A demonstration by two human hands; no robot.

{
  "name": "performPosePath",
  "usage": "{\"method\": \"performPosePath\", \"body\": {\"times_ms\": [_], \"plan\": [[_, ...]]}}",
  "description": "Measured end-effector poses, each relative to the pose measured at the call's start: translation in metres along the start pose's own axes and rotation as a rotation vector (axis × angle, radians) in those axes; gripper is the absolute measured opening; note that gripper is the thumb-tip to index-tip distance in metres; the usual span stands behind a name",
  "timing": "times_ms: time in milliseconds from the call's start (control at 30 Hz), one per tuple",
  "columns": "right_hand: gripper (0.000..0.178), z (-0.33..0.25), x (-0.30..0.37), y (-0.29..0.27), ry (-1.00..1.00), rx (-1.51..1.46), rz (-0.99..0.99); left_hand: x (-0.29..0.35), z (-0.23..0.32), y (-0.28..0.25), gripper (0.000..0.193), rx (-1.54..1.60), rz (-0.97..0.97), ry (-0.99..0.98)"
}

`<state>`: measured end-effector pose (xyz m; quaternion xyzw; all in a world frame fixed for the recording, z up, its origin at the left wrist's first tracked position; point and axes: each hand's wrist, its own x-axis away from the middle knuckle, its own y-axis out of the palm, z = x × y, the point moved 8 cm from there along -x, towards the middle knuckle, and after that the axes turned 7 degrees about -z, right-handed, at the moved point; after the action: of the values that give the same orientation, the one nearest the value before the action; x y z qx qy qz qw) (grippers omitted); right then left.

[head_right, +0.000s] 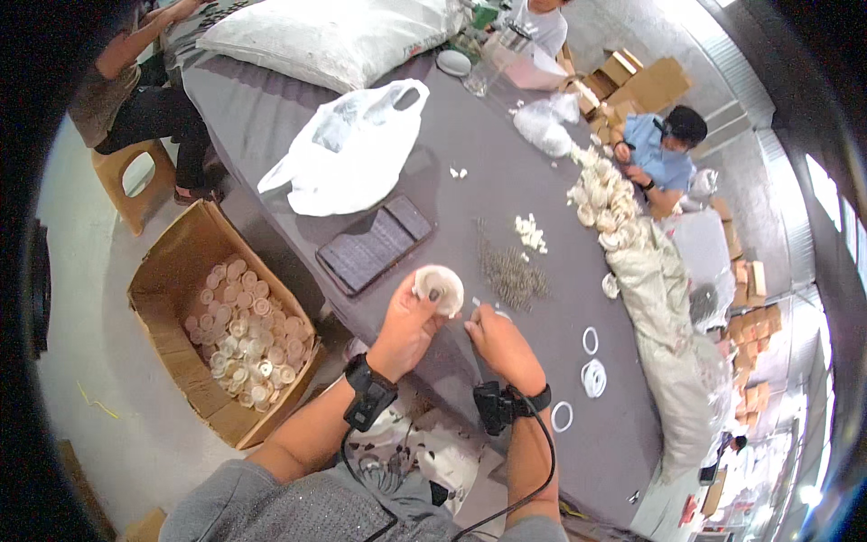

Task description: Assembling small metal components and rings onto white plastic circular housings at a workstation.

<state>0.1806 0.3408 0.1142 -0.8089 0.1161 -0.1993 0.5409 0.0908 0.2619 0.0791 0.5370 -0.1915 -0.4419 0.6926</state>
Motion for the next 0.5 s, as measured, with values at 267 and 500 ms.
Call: {"method": "performPosePath", "body": {"times_ms": [267,500], "plan": [[0.016,0.042,-0.055,-0.035,0.216,-1.111,-0.119,-0.006,-0.003,0.002,0.043,0.055,-0.084,-0.015],[0.020,0.023,-0.198,-0.060,0.152,-0.614,-0.138,-0.008,0.001,0.001,0.039,0.080,-0.038,0.011]]}}
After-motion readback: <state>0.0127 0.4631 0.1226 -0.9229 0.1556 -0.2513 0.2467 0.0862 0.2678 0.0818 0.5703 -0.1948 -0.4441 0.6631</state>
